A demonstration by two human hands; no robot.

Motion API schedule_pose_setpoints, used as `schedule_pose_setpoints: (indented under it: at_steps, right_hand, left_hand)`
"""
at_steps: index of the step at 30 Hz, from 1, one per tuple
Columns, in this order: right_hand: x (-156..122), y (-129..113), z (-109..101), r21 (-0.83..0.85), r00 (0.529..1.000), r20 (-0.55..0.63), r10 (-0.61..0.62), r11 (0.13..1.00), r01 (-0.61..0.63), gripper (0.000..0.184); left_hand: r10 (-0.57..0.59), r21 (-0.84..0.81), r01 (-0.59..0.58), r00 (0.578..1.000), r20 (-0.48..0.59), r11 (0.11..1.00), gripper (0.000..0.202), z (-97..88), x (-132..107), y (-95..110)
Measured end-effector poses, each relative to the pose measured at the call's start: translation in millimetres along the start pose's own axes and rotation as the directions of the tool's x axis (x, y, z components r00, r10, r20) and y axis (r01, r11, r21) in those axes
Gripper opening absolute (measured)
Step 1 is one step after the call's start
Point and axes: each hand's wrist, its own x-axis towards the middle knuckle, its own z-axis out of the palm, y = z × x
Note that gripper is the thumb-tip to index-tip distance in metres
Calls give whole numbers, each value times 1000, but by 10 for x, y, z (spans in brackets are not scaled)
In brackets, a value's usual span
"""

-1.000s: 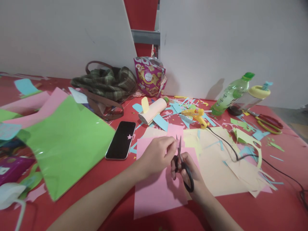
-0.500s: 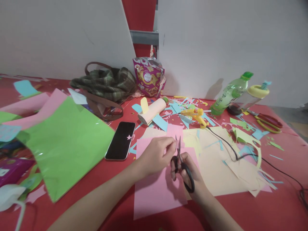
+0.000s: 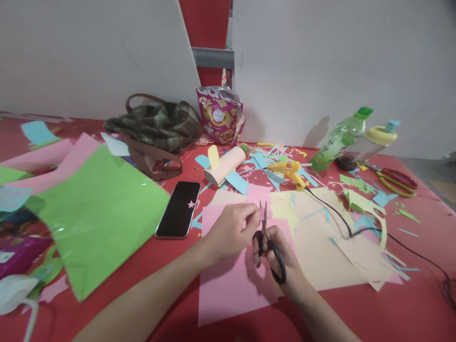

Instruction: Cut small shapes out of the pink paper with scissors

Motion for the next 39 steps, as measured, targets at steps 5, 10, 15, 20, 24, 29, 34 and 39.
schedule_pose_setpoints:
  at_steps: [5, 10, 15, 20, 24, 29, 34, 39]
  right_hand:
    - [-9, 41, -6, 12, 1000, -3, 28, 1000, -28, 30]
    - [46, 79, 1, 60, 988, -155, -24, 998, 33, 33]
    - [84, -1, -18, 84, 920, -386, -73, 990, 114, 27]
    - [85, -7, -75, 73, 864, -503, -28, 995, 74, 30]
    - [84, 5, -80, 74, 866, -501, -15, 995, 60, 30]
    - [85, -15, -77, 78, 847, -532, -13, 995, 64, 32]
    - [91, -35, -71, 56, 838, -544, -29, 996, 70, 31]
    - [94, -18, -69, 26, 845, -533, -45, 997, 69, 32]
  left_hand:
    - [-67, -45, 63, 993, -101, 997, 27, 12, 6, -4]
    - [-163, -88, 149, 970, -179, 985, 26, 18, 11, -26]
    - [-58, -15, 58, 998, -7, 998, 26, 85, -6, -48]
    - [45, 66, -54, 990, 132, 996, 26, 174, -30, -24]
    - [71, 86, -84, 987, 146, 993, 24, 216, -43, -21]
    - [27, -6, -27, 986, 163, 1000, 26, 207, -33, -24]
    - [-30, -152, 72, 965, 259, 986, 28, 151, -17, -25]
    - [-91, -165, 151, 941, 325, 975, 29, 103, -17, -66]
